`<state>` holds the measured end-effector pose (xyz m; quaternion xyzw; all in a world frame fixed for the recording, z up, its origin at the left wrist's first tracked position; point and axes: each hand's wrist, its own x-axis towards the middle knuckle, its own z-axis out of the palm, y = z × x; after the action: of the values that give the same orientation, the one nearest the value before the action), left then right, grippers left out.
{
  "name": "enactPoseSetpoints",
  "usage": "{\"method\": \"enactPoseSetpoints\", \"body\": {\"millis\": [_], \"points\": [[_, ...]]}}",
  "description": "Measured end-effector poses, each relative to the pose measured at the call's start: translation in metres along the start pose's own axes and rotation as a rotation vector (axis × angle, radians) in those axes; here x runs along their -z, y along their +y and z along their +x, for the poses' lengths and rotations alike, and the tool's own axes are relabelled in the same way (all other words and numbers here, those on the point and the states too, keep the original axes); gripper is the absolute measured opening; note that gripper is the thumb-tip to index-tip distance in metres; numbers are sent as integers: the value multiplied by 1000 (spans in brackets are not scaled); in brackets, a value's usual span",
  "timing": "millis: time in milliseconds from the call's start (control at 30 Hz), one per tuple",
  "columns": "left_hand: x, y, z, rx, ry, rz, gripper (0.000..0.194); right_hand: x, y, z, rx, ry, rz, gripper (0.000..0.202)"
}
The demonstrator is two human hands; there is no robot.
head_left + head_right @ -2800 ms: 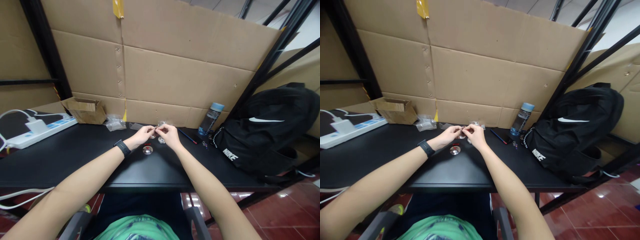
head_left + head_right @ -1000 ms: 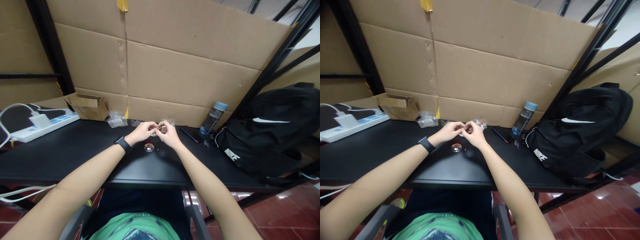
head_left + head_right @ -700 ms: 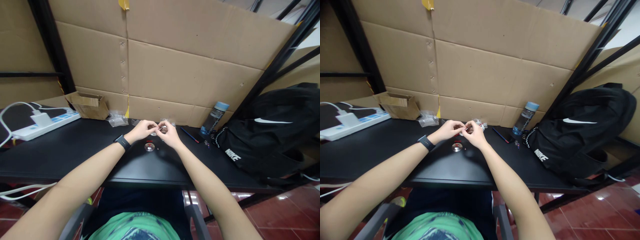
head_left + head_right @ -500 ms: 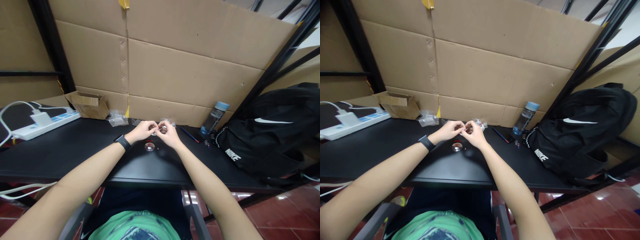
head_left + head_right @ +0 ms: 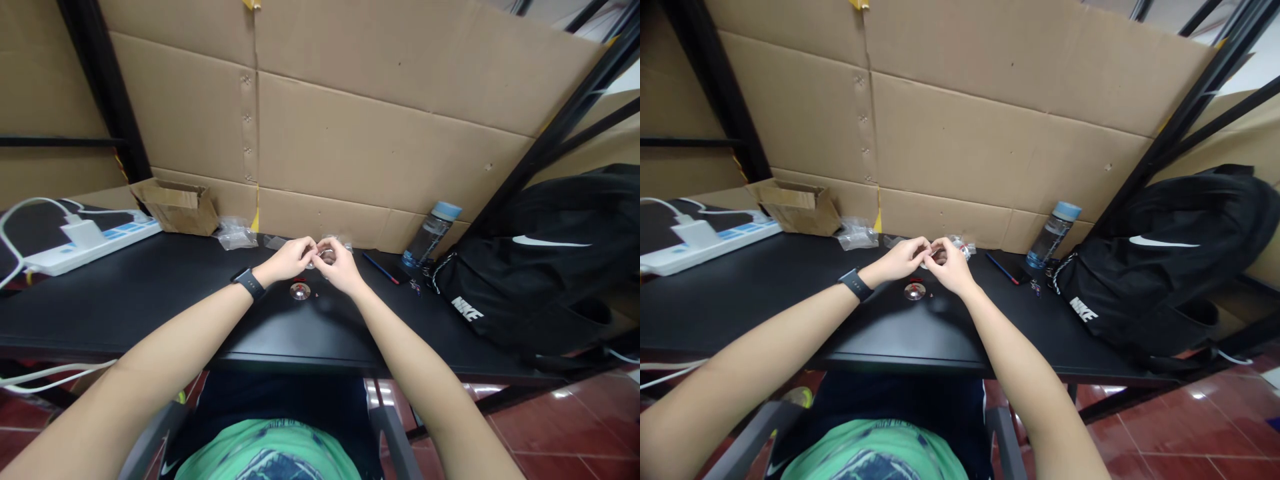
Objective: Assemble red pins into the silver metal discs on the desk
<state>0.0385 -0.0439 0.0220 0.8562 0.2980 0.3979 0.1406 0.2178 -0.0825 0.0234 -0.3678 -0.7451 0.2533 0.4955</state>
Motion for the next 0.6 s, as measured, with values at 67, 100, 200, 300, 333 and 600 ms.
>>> {"method": "enactPoseSetpoints", "body": {"millis": [67, 100, 200, 300, 333, 600], "points": [[1, 1, 0, 4, 9, 2, 16, 0, -1, 0, 0, 0, 1, 28], [1, 1, 0, 7, 11, 3, 17, 0, -2, 0, 0, -1, -3, 28], [2, 3, 1, 14, 12, 4, 17, 0, -3, 0, -2, -4, -22, 28], [3, 5, 1, 16, 13, 6, 17, 0, -3, 0, 1, -3, -36, 28], [3, 6, 1, 17, 15, 6, 17, 0, -4, 0, 5, -2, -36, 28], [3, 2, 1, 13, 26, 30, 17, -1, -7, 0, 10, -11, -36, 27]]}}
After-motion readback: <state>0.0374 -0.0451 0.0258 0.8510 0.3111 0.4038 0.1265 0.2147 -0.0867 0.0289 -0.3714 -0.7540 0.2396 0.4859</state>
